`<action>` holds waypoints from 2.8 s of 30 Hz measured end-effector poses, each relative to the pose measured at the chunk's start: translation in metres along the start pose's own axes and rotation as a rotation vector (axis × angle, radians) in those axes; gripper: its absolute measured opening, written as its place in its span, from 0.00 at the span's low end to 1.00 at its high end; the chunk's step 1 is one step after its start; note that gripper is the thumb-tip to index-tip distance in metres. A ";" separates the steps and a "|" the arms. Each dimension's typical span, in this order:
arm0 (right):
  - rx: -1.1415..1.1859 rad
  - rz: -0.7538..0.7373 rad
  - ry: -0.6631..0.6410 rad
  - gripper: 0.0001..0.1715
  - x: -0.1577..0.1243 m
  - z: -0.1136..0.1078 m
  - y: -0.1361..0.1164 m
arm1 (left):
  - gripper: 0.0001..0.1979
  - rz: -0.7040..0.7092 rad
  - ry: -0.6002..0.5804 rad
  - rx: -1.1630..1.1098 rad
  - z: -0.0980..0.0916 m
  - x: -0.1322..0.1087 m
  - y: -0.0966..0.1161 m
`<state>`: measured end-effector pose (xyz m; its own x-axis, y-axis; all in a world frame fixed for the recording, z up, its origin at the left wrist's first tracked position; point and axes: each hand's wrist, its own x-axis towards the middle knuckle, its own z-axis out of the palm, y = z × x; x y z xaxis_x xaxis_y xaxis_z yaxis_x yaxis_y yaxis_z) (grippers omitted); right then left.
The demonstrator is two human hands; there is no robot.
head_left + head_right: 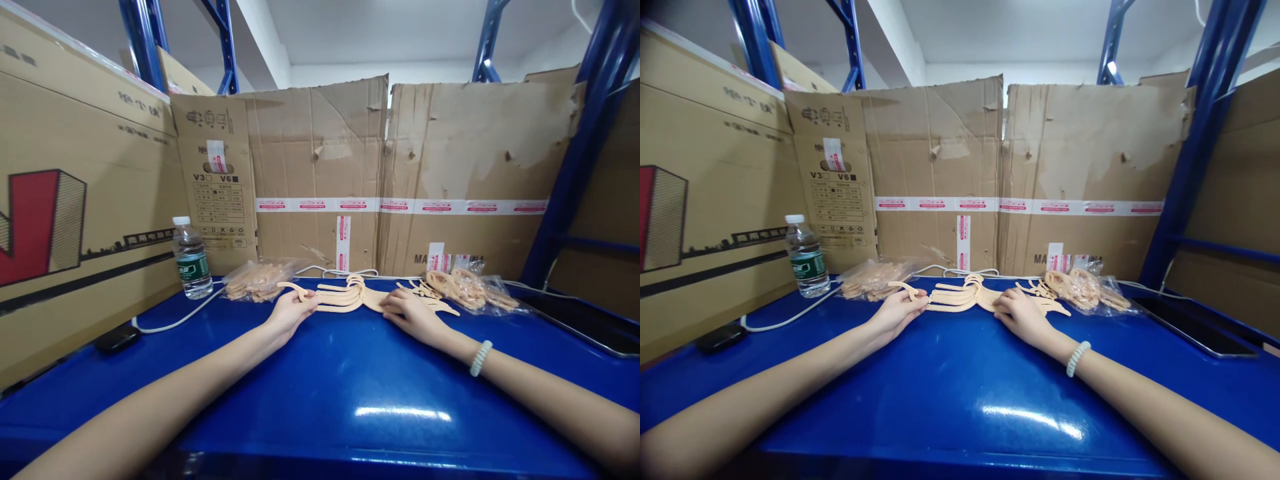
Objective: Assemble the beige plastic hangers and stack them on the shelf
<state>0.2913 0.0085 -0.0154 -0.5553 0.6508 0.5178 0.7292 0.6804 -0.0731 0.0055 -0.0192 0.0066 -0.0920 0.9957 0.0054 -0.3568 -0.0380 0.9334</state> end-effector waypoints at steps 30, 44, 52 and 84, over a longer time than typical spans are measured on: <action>0.445 0.102 0.072 0.12 0.003 -0.033 0.001 | 0.10 -0.147 -0.307 -0.090 0.001 0.000 0.003; 0.358 0.092 0.200 0.11 0.003 -0.034 -0.002 | 0.08 -0.216 -0.334 -0.092 0.002 -0.008 0.007; 0.350 0.045 0.167 0.10 0.002 -0.033 -0.006 | 0.11 -0.212 -0.268 -0.139 0.003 -0.006 0.004; 0.498 0.116 0.102 0.15 -0.002 -0.036 -0.039 | 0.14 0.046 -0.030 -0.065 0.004 -0.007 -0.001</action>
<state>0.2784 -0.0311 0.0168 -0.4219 0.7122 0.5610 0.4910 0.6997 -0.5190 0.0104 -0.0256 0.0073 -0.0822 0.9949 0.0592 -0.4128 -0.0881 0.9065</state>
